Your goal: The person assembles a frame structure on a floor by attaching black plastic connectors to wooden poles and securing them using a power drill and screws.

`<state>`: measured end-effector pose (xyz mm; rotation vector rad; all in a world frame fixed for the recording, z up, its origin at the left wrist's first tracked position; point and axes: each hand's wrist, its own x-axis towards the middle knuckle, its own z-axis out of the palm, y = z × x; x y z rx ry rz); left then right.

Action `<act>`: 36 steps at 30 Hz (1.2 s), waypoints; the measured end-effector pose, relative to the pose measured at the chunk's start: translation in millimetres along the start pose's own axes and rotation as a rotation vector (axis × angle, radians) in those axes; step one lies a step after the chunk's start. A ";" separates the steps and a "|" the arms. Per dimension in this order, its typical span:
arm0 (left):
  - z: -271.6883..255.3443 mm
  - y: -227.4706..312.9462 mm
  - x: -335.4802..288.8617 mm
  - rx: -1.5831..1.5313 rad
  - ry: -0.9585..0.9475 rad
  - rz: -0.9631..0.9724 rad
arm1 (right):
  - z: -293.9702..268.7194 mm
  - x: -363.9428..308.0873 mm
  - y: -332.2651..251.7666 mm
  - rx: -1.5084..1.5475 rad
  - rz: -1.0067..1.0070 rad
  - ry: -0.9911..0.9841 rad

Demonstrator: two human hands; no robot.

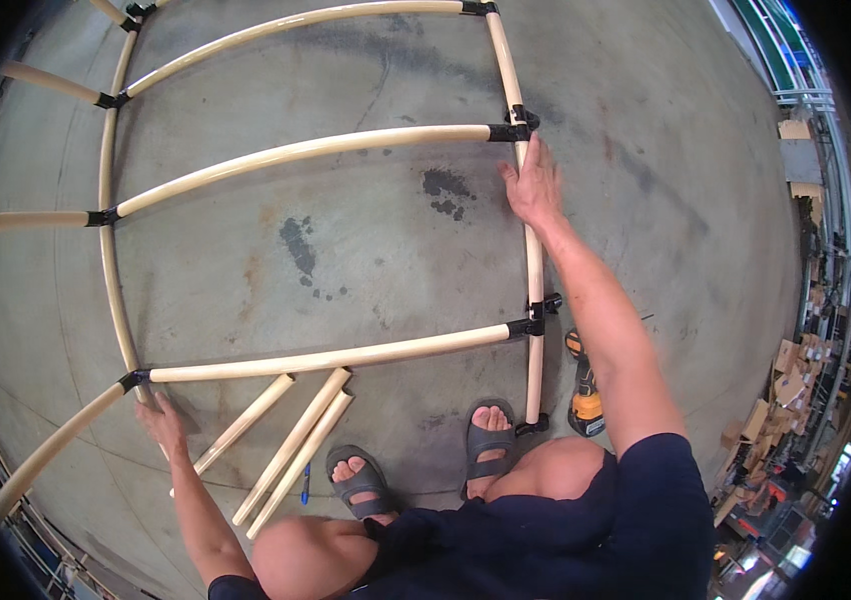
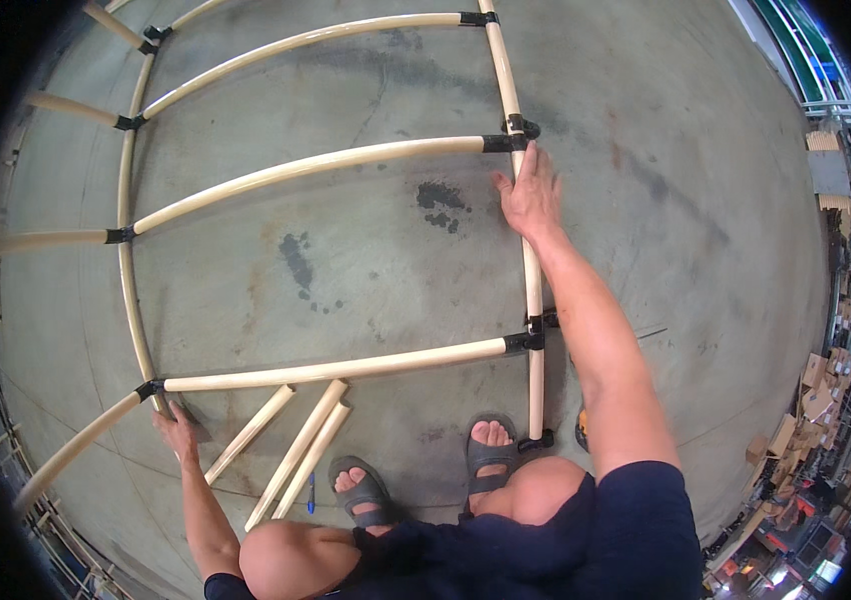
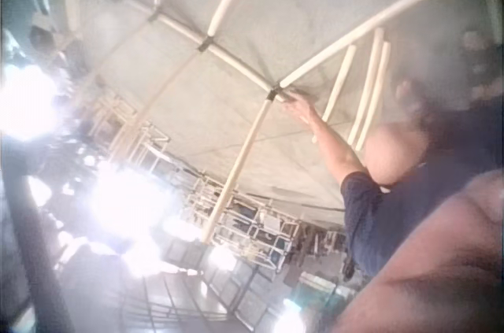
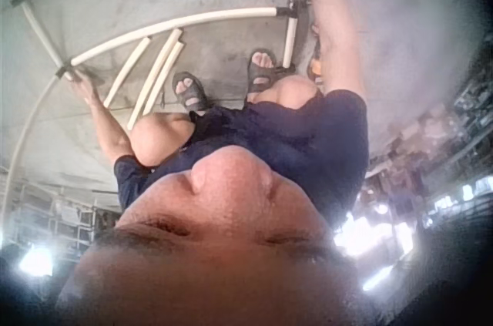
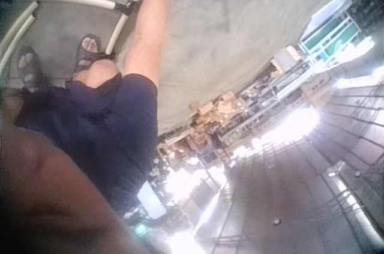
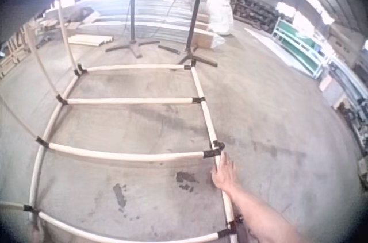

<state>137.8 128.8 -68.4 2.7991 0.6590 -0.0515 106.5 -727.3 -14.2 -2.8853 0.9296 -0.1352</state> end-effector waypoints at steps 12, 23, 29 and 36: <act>-33.2 15.4 -1.5 0.043 -0.121 0.062 | -26.1 14.7 -26.5 -0.059 0.142 -0.371; -49.7 12.2 -44.6 0.298 -0.177 0.102 | -18.2 -49.0 -26.9 -0.234 0.003 -0.363; -107.7 71.0 -33.1 0.489 -0.468 0.041 | -47.5 -34.0 -15.9 -0.178 0.000 -0.508; -120.6 214.5 -13.6 0.437 -0.679 0.586 | -121.9 -12.6 -4.4 0.025 -0.165 -0.809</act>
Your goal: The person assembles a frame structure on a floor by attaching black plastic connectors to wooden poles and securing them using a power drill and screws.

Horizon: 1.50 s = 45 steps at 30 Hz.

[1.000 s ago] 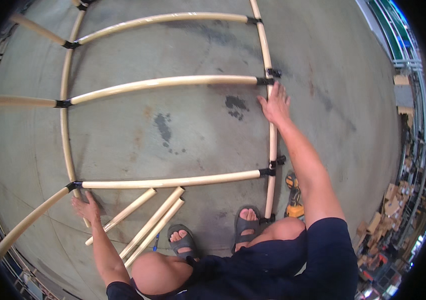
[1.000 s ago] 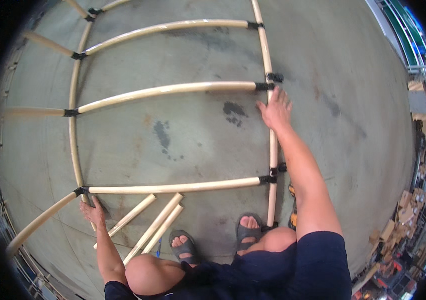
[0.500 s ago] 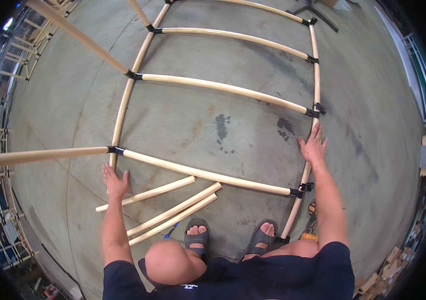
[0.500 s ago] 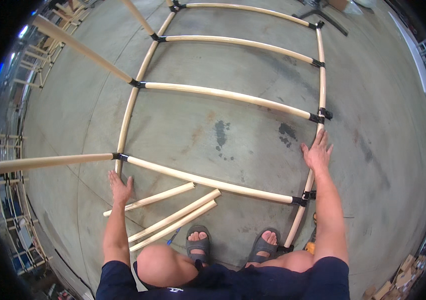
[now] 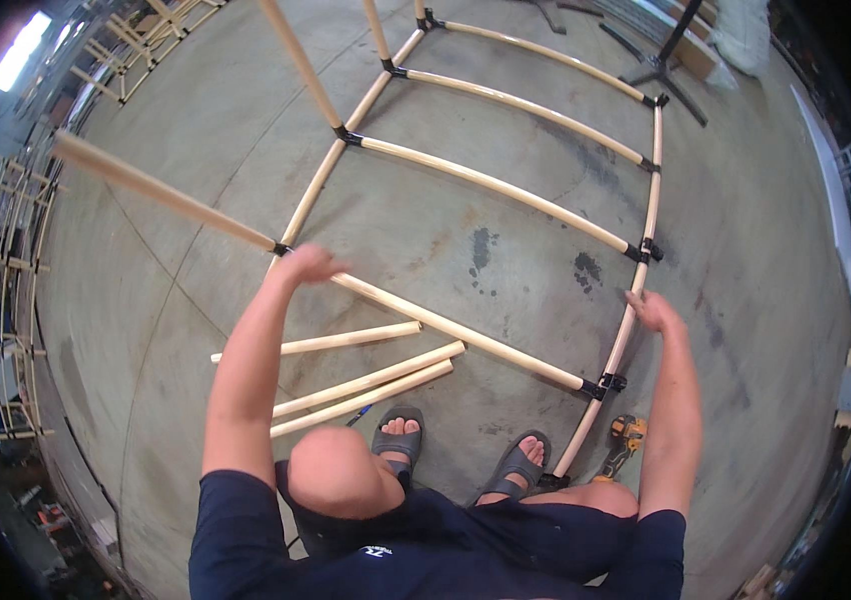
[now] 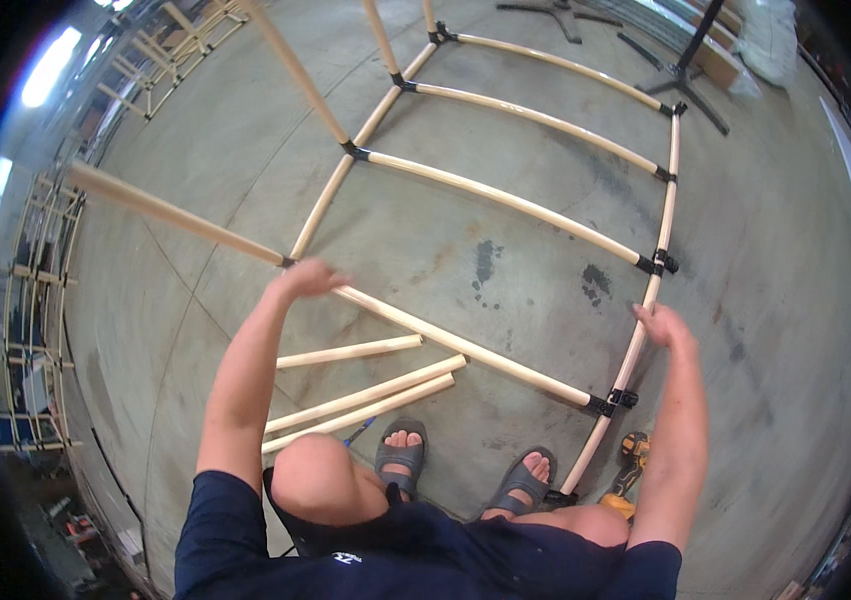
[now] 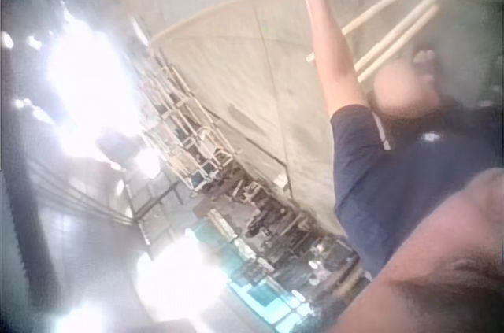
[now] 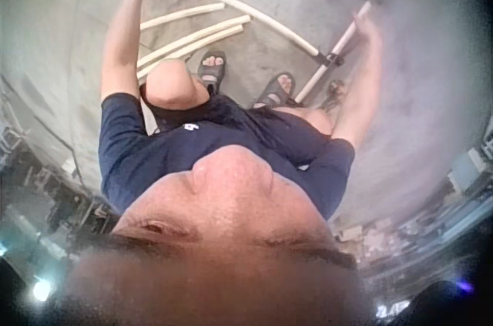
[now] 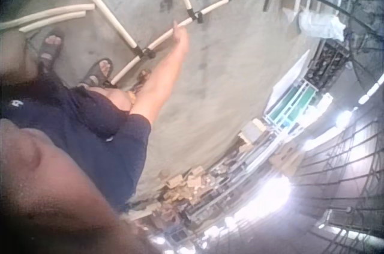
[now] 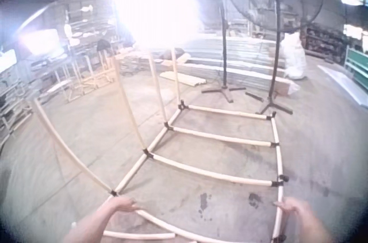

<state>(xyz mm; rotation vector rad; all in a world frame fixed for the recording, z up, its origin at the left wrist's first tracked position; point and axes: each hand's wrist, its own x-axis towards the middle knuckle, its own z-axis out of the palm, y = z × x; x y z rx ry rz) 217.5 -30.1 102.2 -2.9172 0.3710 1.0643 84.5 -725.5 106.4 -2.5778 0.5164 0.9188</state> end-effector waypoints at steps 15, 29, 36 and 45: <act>-25.9 190.6 -53.8 -0.600 0.758 0.181 | -90.7 59.4 67.1 -0.259 -0.234 0.265; -102.0 147.7 -20.2 0.020 0.440 0.446 | -67.7 -51.5 2.2 -0.172 -0.199 0.277; 27.2 73.5 -54.9 -0.140 0.445 0.359 | 116.1 -114.3 54.7 -0.156 -0.008 0.271; 217.8 50.2 -154.0 -0.245 0.593 0.174 | 214.3 -104.4 107.1 0.159 -0.021 0.662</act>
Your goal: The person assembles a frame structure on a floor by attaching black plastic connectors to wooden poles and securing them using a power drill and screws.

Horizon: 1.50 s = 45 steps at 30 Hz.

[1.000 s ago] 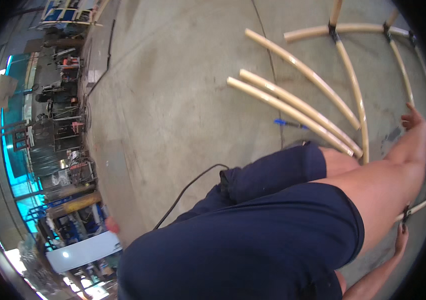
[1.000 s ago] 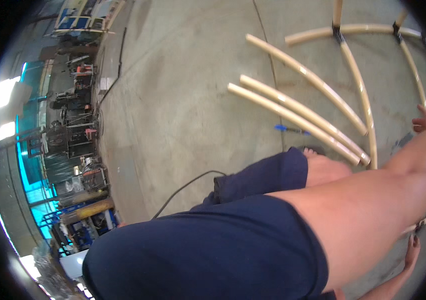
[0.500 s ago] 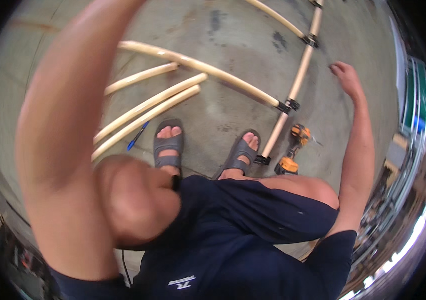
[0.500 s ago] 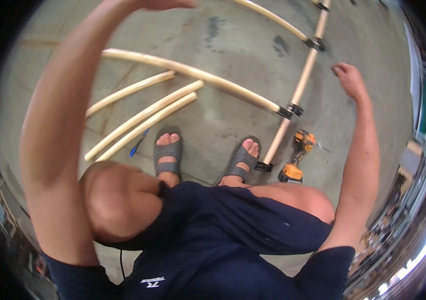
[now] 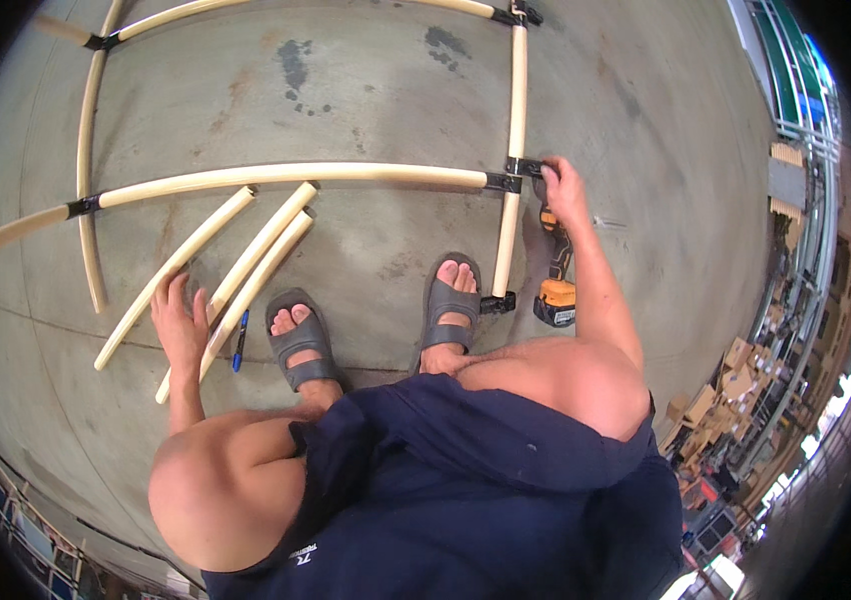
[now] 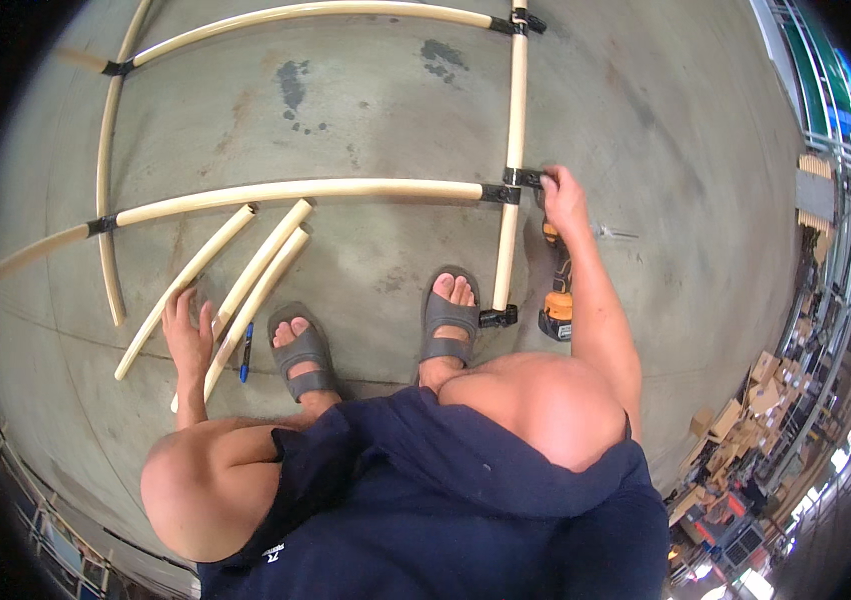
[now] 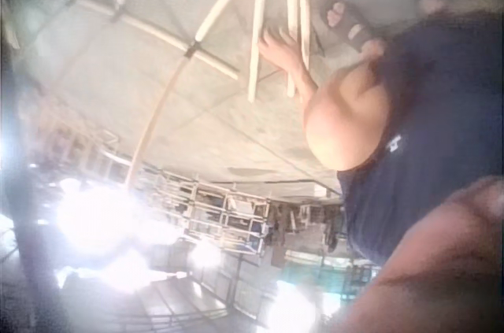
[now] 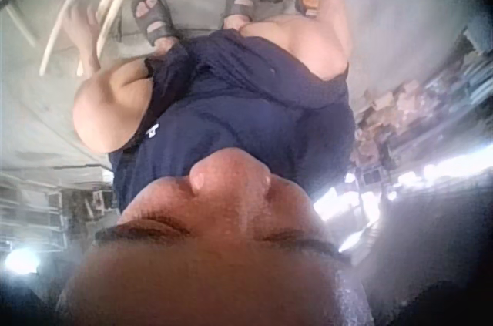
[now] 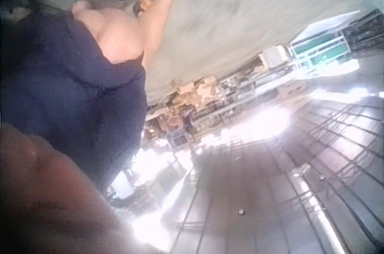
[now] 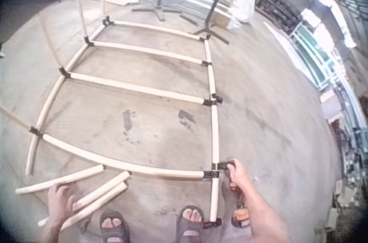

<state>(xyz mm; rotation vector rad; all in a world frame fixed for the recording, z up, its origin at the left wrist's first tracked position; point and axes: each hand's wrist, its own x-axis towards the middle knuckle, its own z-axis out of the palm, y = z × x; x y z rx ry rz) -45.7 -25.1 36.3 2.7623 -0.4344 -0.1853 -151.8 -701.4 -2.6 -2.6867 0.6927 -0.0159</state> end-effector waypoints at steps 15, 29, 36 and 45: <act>-28.1 34.9 39.9 -0.049 -0.209 0.181 | -24.4 -34.7 -58.0 0.173 0.164 -0.109; -70.3 186.7 175.5 -0.005 -0.535 0.837 | -3.9 -249.0 -65.7 -0.066 -0.108 -0.214; 15.0 325.6 182.0 0.127 -0.864 1.191 | -12.3 -292.7 -41.2 -0.007 0.107 -0.192; 114.0 419.5 61.7 -1.222 -1.409 0.312 | -80.0 -223.3 -83.8 1.113 0.519 0.002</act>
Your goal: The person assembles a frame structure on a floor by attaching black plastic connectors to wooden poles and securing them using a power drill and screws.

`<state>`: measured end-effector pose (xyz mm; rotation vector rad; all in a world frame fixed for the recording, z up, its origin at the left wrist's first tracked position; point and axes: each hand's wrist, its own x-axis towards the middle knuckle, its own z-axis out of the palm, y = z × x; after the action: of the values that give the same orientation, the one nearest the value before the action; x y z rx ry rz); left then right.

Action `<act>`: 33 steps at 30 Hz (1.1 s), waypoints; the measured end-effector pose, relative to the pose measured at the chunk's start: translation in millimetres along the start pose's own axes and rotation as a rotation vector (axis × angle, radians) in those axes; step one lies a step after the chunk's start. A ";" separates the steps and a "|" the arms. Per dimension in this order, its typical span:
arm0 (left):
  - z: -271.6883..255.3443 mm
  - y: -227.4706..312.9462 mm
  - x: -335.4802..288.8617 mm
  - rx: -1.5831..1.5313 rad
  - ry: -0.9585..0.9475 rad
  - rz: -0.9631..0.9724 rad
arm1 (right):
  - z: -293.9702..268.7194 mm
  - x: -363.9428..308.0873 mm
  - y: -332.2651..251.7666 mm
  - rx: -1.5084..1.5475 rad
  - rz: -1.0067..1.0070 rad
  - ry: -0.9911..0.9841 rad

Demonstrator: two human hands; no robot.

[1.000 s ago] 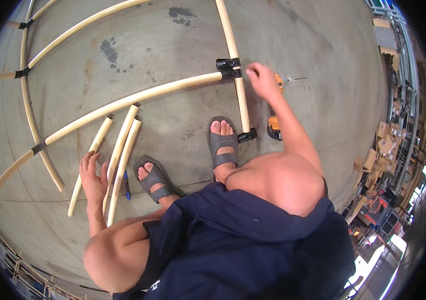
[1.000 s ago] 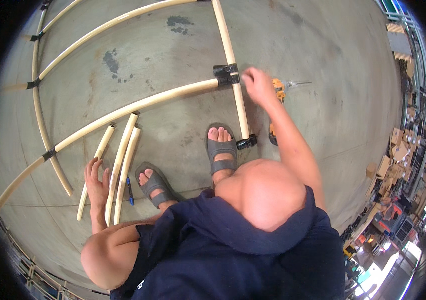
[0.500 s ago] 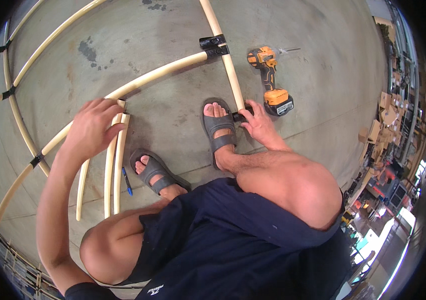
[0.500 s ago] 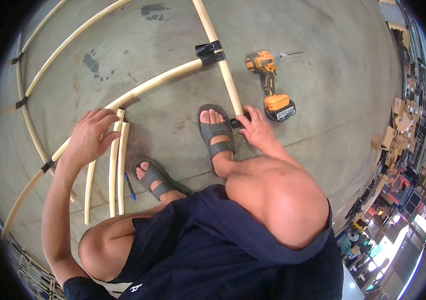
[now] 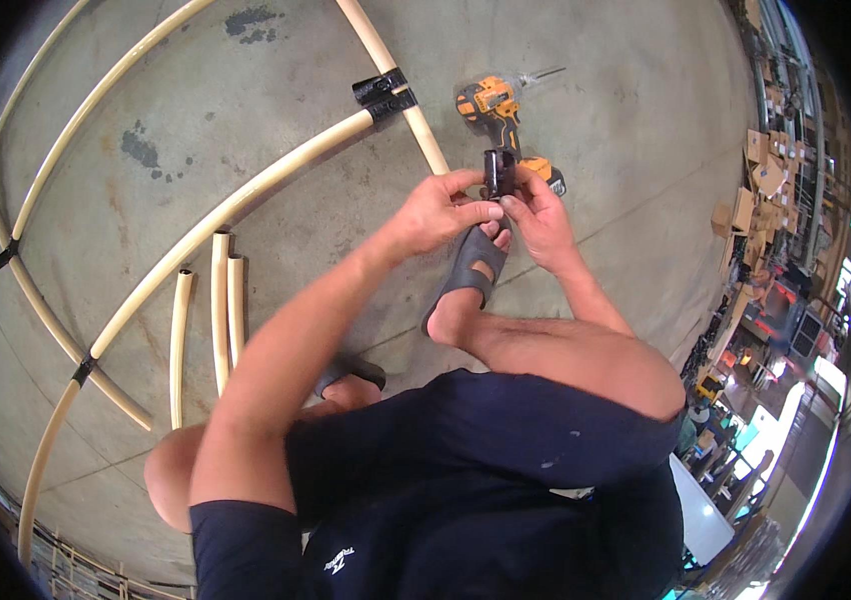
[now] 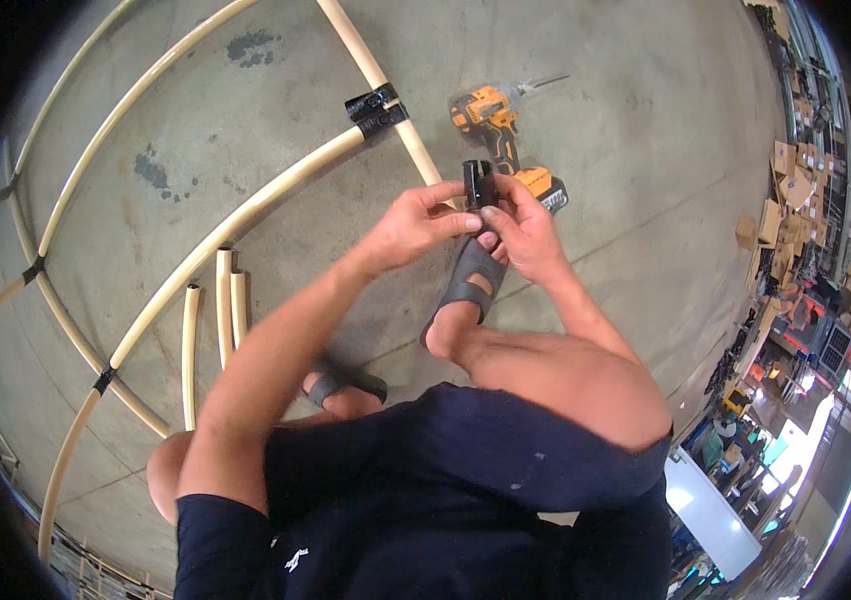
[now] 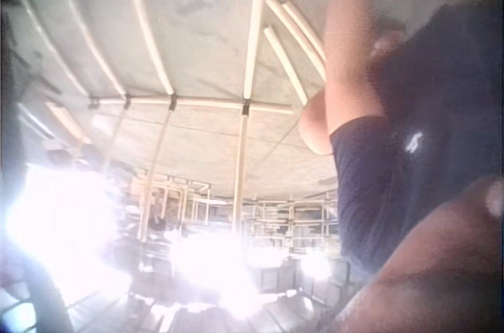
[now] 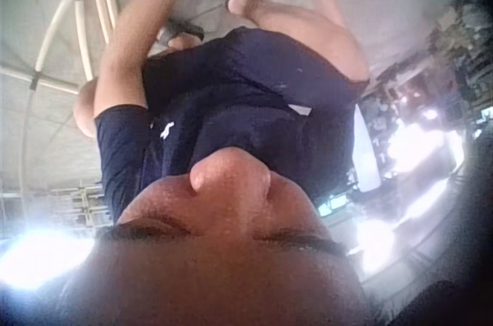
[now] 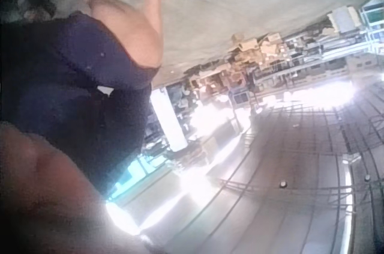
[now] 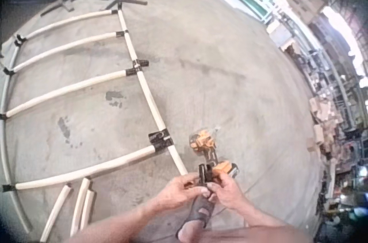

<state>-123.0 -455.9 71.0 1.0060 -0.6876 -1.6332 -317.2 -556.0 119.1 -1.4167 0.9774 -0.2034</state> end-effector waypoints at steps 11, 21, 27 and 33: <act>10.1 -44.2 -20.4 0.481 0.310 -0.062 | 1.5 19.9 10.4 -0.207 0.250 -0.349; 49.9 -66.3 -4.4 0.425 0.546 0.091 | -7.1 -4.3 68.1 -0.145 -0.213 -0.039; 64.9 -83.4 -23.4 -0.824 0.504 -0.253 | -14.9 -9.0 62.9 -0.587 -0.755 -0.242; 74.4 -79.0 -20.4 -0.705 0.663 -0.174 | -13.8 -9.5 73.6 -0.078 -0.277 -0.203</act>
<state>-223.7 -417.5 46.6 0.9913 0.4105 -1.3893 -363.1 -544.6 60.3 -1.6097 0.6270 -0.2228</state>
